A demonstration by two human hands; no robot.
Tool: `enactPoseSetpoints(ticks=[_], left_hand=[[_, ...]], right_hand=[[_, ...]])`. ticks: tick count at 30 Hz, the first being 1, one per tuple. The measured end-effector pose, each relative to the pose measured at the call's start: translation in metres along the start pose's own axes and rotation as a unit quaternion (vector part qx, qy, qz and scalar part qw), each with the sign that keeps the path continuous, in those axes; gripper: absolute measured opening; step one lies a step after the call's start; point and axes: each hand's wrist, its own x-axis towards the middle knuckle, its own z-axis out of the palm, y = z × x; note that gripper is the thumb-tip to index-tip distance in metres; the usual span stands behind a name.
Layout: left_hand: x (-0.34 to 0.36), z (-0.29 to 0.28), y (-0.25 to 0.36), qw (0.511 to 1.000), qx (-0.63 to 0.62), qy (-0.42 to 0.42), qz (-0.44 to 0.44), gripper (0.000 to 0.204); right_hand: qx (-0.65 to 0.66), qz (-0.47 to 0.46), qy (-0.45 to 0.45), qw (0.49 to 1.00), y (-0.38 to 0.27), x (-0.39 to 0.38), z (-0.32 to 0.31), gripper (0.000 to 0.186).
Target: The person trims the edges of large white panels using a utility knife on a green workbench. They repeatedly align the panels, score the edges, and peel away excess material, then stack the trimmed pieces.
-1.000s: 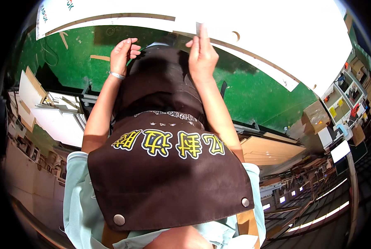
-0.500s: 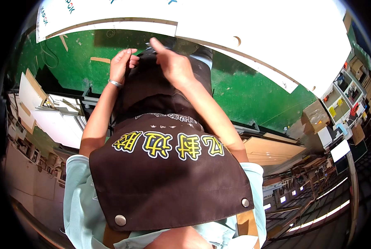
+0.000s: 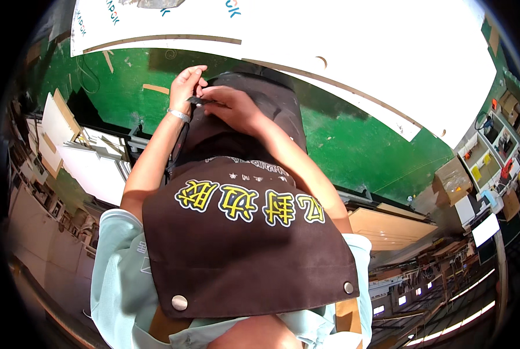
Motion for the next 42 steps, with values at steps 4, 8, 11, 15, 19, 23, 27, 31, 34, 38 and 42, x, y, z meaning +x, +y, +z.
enactPoseSetpoints(ticks=[4, 8, 11, 15, 19, 23, 27, 31, 34, 38, 42], left_hand=[[-0.007, 0.015, 0.002, 0.999, 0.034, 0.033, 0.009, 0.02], [-0.006, 0.051, 0.016, 0.997, 0.039, -0.005, 0.062, 0.021], [-0.001, 0.076, 0.034, 0.994, 0.038, 0.008, 0.102, 0.022], [0.005, 0.091, 0.047, 0.99, 0.072, 0.003, 0.119, 0.021], [0.016, 0.095, 0.036, 0.971, 0.16, -0.022, 0.176, 0.023], [0.052, 0.104, 0.044, 0.979, 0.037, 0.083, 0.185, 0.021], [0.074, 0.093, 0.02, 0.971, 0.124, -0.007, 0.202, 0.045], [0.034, 0.058, -0.013, 0.951, 0.164, -0.01, 0.261, 0.026], [-0.01, 0.085, 0.029, 0.937, 0.251, -0.02, 0.242, 0.035], [-0.007, 0.087, 0.022, 0.945, 0.219, -0.044, 0.24, 0.046], [-0.008, 0.09, 0.027, 0.953, 0.256, 0.013, 0.163, 0.053]], right_hand=[[-0.094, 0.105, 0.179, 0.974, -0.051, -0.033, -0.06, 0.023], [-0.07, 0.092, 0.36, 0.926, -0.058, -0.1, -0.121, 0.026], [-0.225, 0.026, 0.541, 0.81, -0.057, -0.155, -0.189, 0.016], [-0.019, -0.089, 0.676, 0.732, -0.076, -0.221, -0.27, 0.017], [-0.012, -0.099, 0.696, 0.711, -0.083, -0.258, -0.291, 0.015], [-0.04, -0.174, 0.721, 0.67, -0.076, -0.282, -0.303, 0.015], [-0.108, -0.211, 0.78, 0.58, -0.047, -0.353, -0.337, 0.015], [-0.12, -0.143, 0.803, 0.565, -0.033, -0.358, -0.396, 0.02], [-0.068, -0.128, 0.83, 0.539, -0.064, -0.381, -0.435, 0.019], [-0.352, -0.037, 0.818, 0.454, -0.05, -0.41, -0.522, 0.027], [-0.38, 0.052, 0.762, 0.522, -0.024, -0.424, -0.593, 0.036]])
